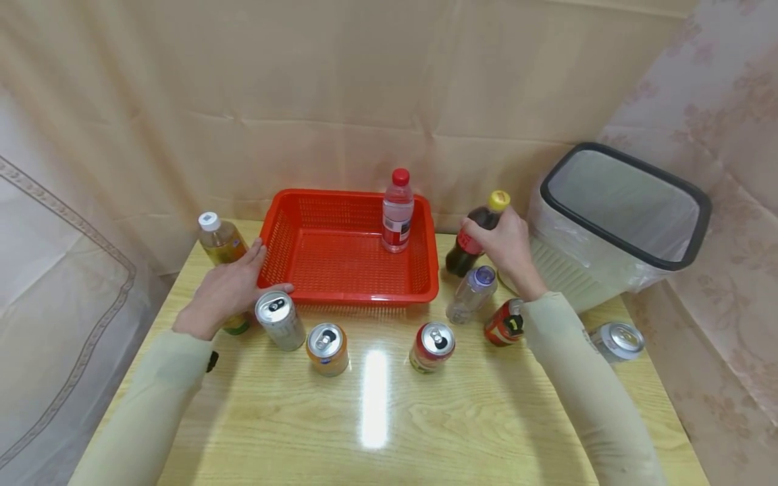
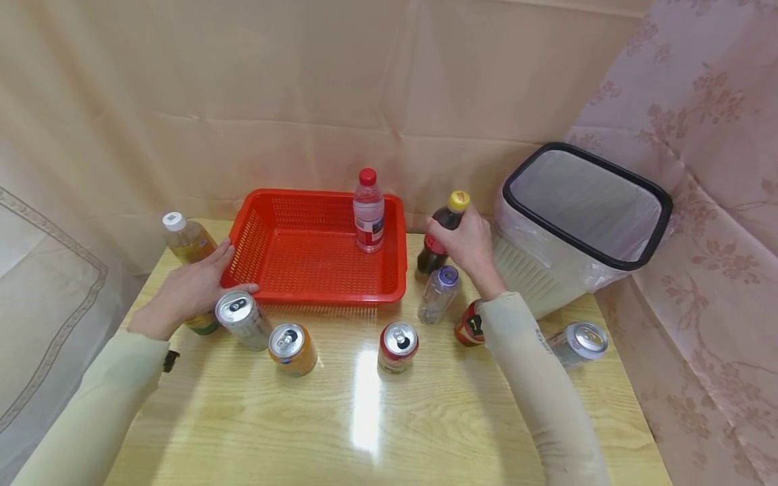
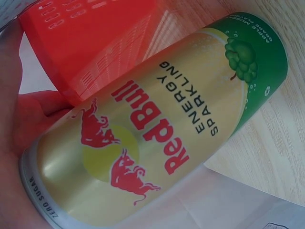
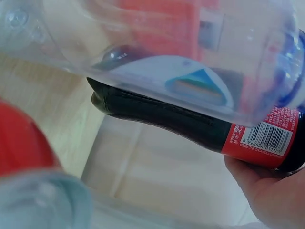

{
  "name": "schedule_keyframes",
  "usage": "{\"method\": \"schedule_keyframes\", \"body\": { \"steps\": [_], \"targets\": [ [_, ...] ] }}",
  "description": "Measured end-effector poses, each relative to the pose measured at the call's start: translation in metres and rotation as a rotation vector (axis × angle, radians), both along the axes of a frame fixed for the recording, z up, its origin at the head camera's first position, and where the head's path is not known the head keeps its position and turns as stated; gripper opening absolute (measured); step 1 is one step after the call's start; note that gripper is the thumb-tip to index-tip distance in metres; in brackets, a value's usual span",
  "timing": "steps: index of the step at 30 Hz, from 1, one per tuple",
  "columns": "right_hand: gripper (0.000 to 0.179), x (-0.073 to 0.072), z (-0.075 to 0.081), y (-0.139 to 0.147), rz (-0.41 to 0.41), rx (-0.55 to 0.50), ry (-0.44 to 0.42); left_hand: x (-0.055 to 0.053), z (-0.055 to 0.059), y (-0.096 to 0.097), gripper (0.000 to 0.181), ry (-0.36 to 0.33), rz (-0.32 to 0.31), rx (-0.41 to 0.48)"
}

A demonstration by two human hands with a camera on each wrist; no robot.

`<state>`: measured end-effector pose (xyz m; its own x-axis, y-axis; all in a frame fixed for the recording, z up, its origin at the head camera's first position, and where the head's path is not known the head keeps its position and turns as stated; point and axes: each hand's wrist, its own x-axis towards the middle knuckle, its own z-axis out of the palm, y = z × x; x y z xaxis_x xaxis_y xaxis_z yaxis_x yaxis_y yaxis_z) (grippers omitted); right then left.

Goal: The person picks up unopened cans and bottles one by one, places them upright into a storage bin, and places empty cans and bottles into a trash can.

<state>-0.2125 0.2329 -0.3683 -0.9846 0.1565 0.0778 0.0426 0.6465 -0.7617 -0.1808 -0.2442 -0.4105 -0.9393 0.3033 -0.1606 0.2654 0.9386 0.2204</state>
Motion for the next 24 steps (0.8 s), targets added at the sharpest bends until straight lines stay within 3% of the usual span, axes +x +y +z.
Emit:
{"method": "schedule_keyframes", "body": {
  "steps": [15,24],
  "targets": [
    [0.059,0.011,0.023,-0.006,-0.033,0.007,0.115,0.001,0.002,0.001,0.119,-0.019,0.016,-0.002],
    [0.045,0.017,0.043,-0.009,-0.032,0.002,0.303,0.001,0.003,0.002,0.115,-0.015,0.017,0.001]
  ]
}}
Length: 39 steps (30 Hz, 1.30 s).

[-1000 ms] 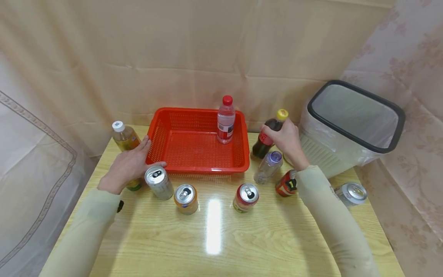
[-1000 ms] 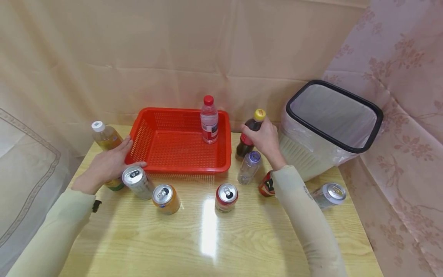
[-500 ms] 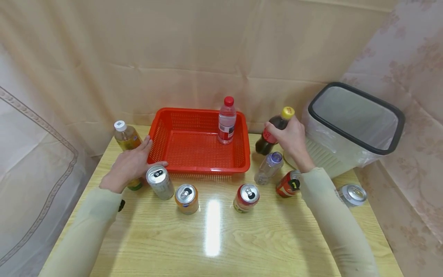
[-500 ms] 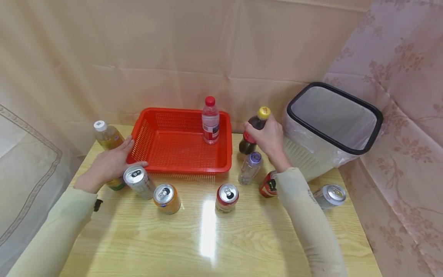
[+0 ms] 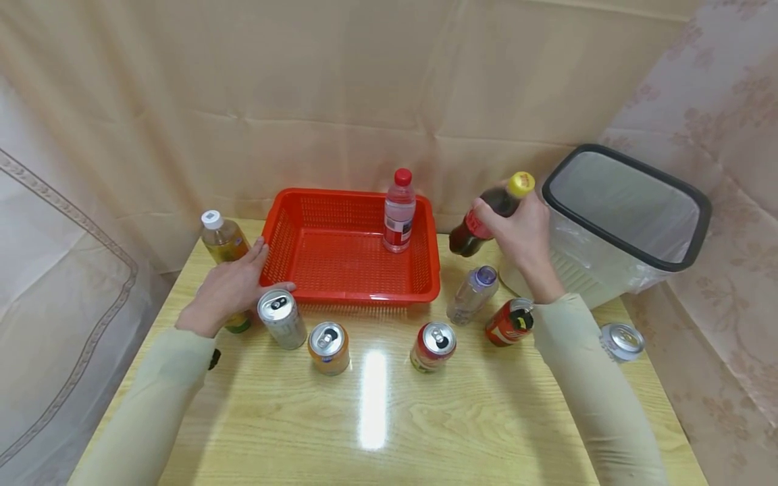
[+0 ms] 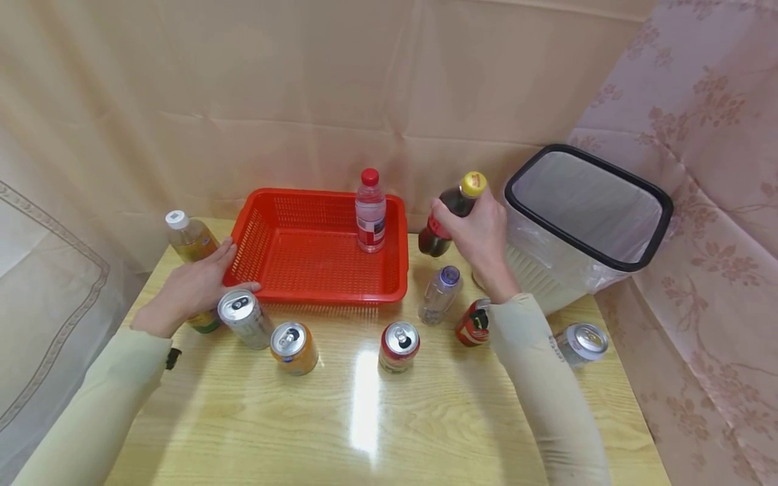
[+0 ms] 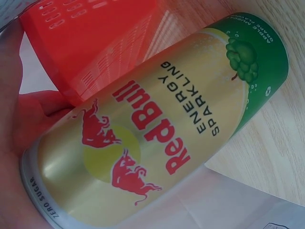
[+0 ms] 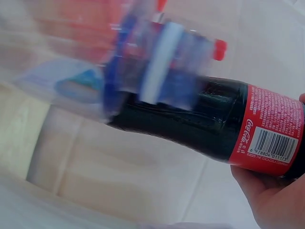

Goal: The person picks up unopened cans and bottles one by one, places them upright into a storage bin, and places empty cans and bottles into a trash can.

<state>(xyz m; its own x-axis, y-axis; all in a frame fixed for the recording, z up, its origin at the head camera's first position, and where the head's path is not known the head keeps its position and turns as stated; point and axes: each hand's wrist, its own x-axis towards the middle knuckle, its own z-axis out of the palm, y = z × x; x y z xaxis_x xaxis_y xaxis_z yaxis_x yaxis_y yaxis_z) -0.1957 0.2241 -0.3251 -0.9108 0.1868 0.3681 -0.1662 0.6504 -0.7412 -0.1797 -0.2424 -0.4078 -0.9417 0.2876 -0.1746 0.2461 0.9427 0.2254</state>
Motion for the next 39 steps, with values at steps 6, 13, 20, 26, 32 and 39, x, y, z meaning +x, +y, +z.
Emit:
{"method": "schedule_keyframes", "body": {
  "steps": [6,13,20,26,32,39],
  "targets": [
    [0.046,0.007,0.016,-0.004,0.030,-0.059,0.023,0.000,0.001,0.000,0.117,-0.002,-0.003,-0.002],
    [0.048,0.016,0.031,-0.013,0.049,-0.092,0.034,0.000,0.001,0.000,0.117,-0.009,0.001,-0.003],
    [0.049,0.024,0.040,-0.020,0.075,-0.093,0.071,0.000,0.001,0.001,0.119,0.002,0.003,-0.012],
    [0.047,0.030,0.047,-0.029,0.107,-0.130,0.102,-0.001,0.001,0.001,0.122,0.007,0.000,-0.020],
    [0.047,0.032,0.051,-0.040,0.127,-0.161,0.090,-0.001,0.001,0.000,0.123,0.005,0.001,-0.020],
    [0.045,0.026,0.049,-0.058,0.182,-0.203,0.090,-0.002,0.000,0.000,0.122,0.005,0.000,-0.026]
  ]
}}
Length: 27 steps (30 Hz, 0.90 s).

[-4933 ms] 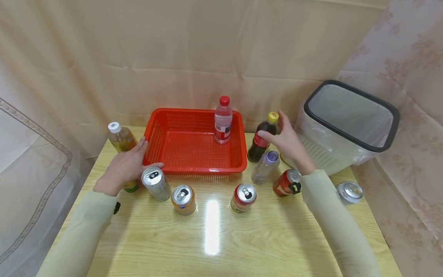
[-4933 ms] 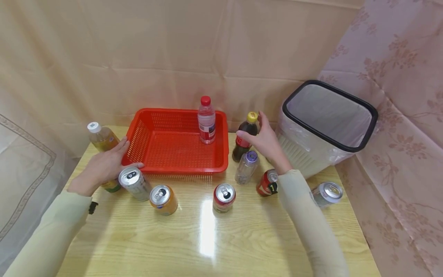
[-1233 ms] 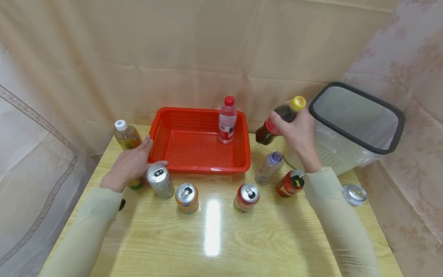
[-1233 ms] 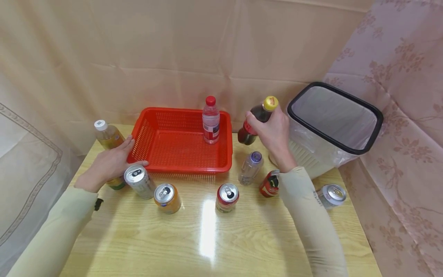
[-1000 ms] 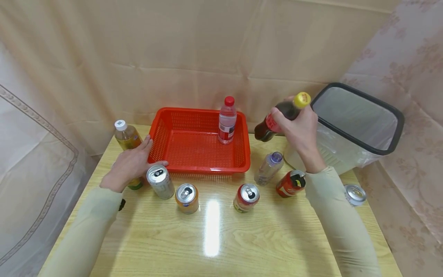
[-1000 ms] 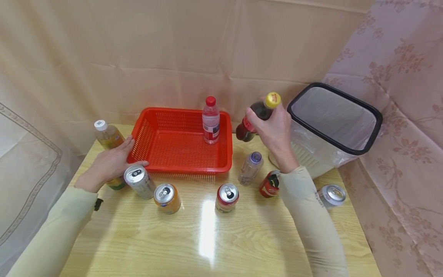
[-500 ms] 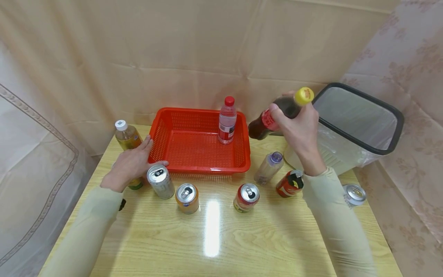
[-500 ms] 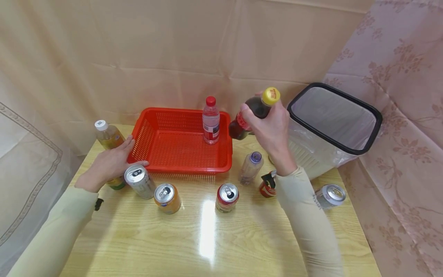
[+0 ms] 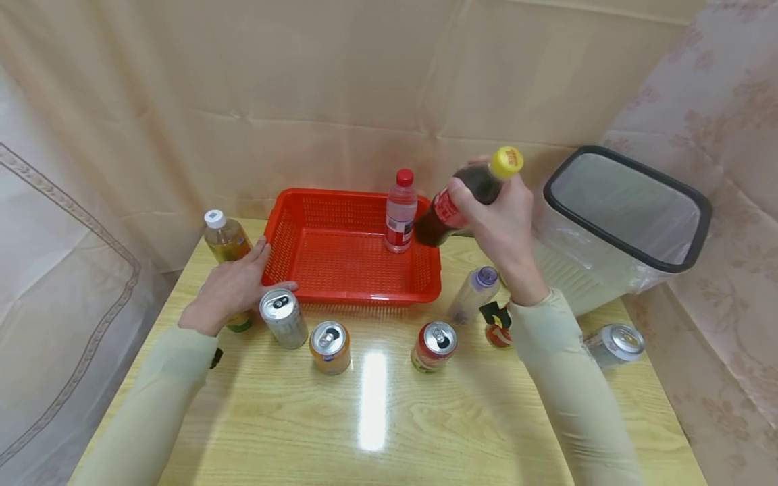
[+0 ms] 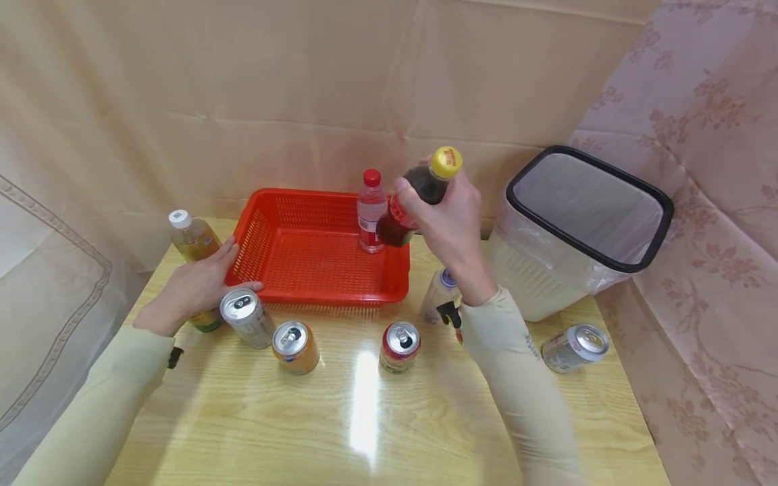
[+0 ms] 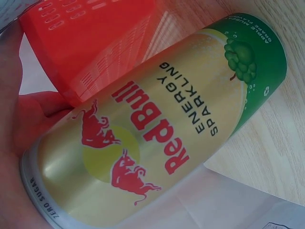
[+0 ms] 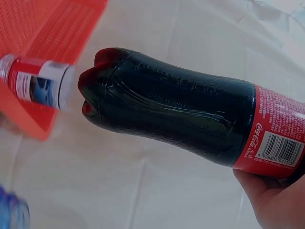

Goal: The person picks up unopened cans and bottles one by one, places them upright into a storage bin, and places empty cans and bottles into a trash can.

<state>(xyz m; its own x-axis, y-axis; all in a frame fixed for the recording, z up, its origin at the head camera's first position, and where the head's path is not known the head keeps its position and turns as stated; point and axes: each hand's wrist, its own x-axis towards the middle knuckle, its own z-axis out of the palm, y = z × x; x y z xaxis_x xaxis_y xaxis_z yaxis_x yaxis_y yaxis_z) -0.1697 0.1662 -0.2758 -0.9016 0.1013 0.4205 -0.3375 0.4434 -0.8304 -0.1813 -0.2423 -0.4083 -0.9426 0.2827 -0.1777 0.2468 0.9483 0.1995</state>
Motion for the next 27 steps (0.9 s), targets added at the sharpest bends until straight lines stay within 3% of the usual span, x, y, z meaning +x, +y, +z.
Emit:
{"method": "schedule_keyframes", "body": {
  "steps": [8,20,27],
  "targets": [
    [0.043,-0.023,-0.021,-0.018,0.055,0.037,0.025,0.000,0.000,0.000,0.123,-0.008,0.009,-0.003],
    [0.039,-0.050,-0.063,-0.036,0.131,0.115,-0.089,0.002,0.002,0.000,0.122,-0.012,0.015,-0.004],
    [0.049,-0.059,-0.081,-0.044,0.119,0.144,-0.170,0.003,0.002,0.000,0.123,-0.016,0.016,-0.003]
  ]
}}
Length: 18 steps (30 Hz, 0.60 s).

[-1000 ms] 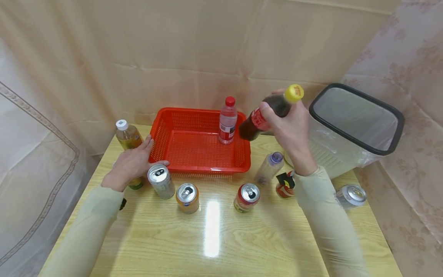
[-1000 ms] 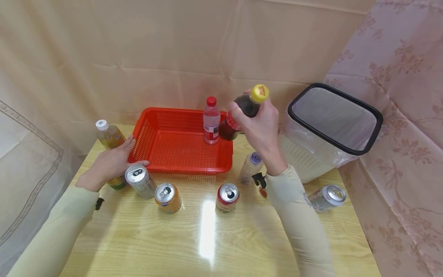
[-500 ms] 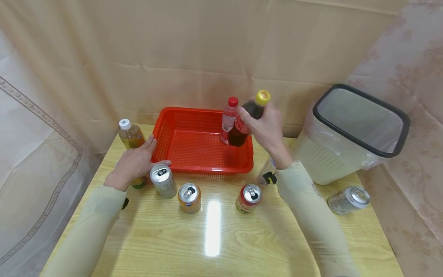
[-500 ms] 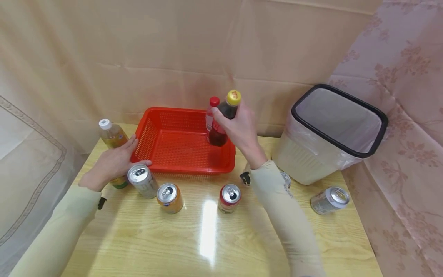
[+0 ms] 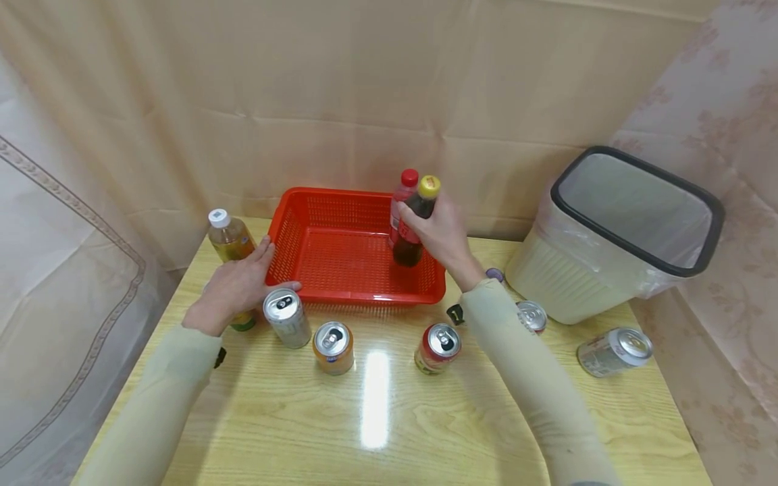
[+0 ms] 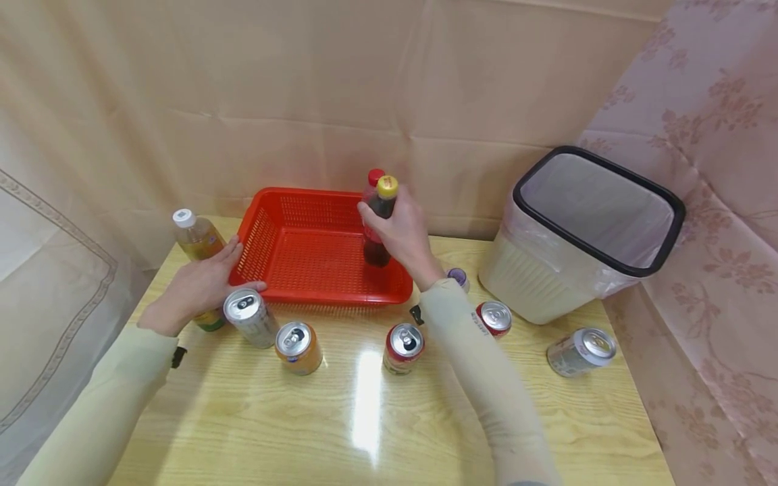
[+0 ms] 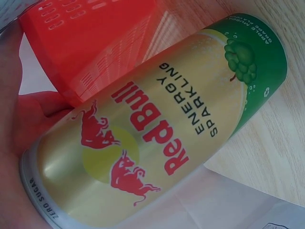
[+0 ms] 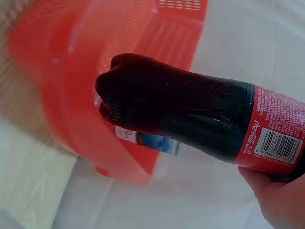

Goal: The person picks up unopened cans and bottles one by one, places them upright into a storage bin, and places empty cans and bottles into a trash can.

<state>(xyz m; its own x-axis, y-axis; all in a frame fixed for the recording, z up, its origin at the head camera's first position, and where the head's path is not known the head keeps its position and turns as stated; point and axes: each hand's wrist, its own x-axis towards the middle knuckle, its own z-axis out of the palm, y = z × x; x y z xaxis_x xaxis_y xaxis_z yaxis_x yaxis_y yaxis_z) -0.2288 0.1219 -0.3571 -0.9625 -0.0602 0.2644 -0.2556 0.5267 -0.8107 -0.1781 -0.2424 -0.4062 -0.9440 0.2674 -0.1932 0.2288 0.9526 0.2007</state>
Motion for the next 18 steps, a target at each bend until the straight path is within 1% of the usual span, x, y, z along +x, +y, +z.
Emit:
{"method": "schedule_keyframes", "body": {
  "steps": [12,18],
  "targets": [
    [0.061,-0.011,-0.020,-0.007,0.036,0.000,-0.104,0.001,0.000,-0.001,0.120,0.020,-0.008,0.006],
    [0.065,-0.015,-0.025,-0.010,0.043,0.036,-0.111,0.002,0.001,0.000,0.119,0.022,-0.009,0.005]
  ]
}}
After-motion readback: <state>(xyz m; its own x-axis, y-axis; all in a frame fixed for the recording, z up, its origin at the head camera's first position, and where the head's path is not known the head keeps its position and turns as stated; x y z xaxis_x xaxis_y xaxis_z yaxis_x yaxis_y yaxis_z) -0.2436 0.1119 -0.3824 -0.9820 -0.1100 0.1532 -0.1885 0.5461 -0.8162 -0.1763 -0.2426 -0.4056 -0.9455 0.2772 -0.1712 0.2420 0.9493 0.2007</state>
